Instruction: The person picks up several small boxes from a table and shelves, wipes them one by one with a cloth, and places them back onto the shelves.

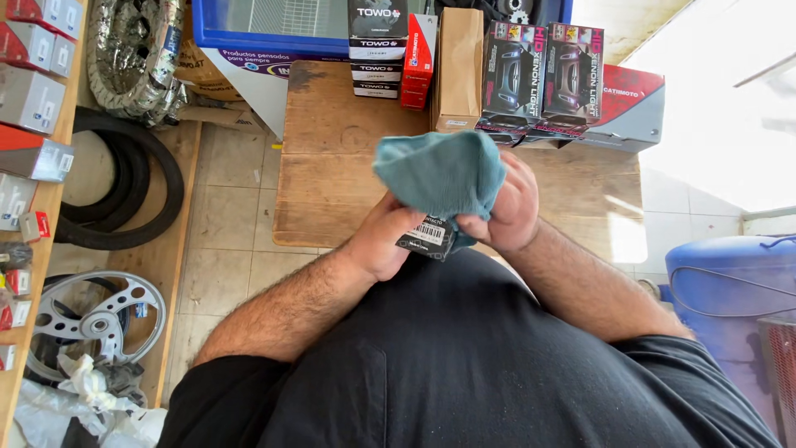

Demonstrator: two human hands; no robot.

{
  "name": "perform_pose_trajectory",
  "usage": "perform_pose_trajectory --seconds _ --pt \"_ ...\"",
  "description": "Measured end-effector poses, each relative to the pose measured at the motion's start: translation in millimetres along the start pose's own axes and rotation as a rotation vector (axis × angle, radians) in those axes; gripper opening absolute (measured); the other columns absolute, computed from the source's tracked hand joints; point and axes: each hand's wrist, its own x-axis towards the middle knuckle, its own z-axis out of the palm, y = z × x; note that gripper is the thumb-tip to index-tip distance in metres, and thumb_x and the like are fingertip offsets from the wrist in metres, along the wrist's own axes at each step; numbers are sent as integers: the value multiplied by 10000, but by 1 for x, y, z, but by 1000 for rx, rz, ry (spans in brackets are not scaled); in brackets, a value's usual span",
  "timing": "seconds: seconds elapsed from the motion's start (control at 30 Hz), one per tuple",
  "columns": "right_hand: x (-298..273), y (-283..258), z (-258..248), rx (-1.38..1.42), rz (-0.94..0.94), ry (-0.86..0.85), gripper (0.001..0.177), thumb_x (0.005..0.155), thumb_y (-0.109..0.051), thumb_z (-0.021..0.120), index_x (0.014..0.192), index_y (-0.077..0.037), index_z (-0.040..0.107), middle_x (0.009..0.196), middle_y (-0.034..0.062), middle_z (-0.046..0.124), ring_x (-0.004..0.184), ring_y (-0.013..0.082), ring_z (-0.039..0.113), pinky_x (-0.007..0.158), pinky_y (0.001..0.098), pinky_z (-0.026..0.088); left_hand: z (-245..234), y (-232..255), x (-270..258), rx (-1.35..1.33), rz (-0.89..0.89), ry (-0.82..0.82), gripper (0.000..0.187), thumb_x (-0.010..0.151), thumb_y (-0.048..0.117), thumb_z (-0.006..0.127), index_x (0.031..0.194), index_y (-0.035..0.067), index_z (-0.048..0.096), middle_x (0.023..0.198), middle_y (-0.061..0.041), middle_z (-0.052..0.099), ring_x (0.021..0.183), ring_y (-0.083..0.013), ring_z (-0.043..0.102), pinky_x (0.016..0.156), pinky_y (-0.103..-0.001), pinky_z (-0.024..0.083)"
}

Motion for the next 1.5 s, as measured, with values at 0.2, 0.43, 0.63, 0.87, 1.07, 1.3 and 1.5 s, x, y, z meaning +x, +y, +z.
perform_pose_trajectory --seconds 0.2,0.43,0.63,0.87,1.07,1.3,1.5 --pt "-12 7 7 59 158 34 508 1000 -393 590 690 -5 487 629 154 435 525 488 508 431 542 421 0 4 -6 -77 -86 -38 726 915 160 668 1552 89 329 1273 -208 620 1073 -294 696 873 -453 630" --pt "-27 12 11 94 197 37 478 1019 -363 604 738 14 517 681 206 478 610 524 531 509 568 453 9 16 -6 -170 5 -86 625 901 226 665 1470 89 444 1231 -232 655 1091 -331 688 898 -515 606" --pt "-14 -23 20 259 346 53 544 1013 -417 566 1277 58 541 1208 285 571 1175 475 570 997 613 442 22 32 8 376 166 41 826 742 450 902 1324 56 470 1180 -116 563 1097 -243 544 1009 -459 479" --pt "10 -30 12 419 399 171 408 991 -221 653 1251 60 514 1245 351 615 1240 569 599 1028 673 484 3 34 10 327 148 250 580 648 17 947 1152 -38 665 988 -171 751 913 -284 735 801 -414 606" --pt "-4 -23 0 112 489 211 132 913 22 652 1035 45 696 1030 277 730 951 446 727 862 548 567 -25 13 6 199 113 188 520 694 -43 899 1153 46 672 1023 -99 746 975 -233 723 836 -405 603" --pt "-33 12 -45 5 580 400 209 910 156 607 1079 70 694 960 215 550 921 296 504 874 437 437 -38 47 2 293 170 393 784 665 -118 890 1348 49 544 1207 -207 655 1063 -306 696 866 -411 647" --pt "2 -21 -19 -87 297 54 391 892 -315 832 775 -108 522 974 128 427 888 336 486 807 439 432 -3 47 1 334 246 304 636 783 -64 797 1329 71 500 1237 -224 659 1103 -290 687 888 -393 631"
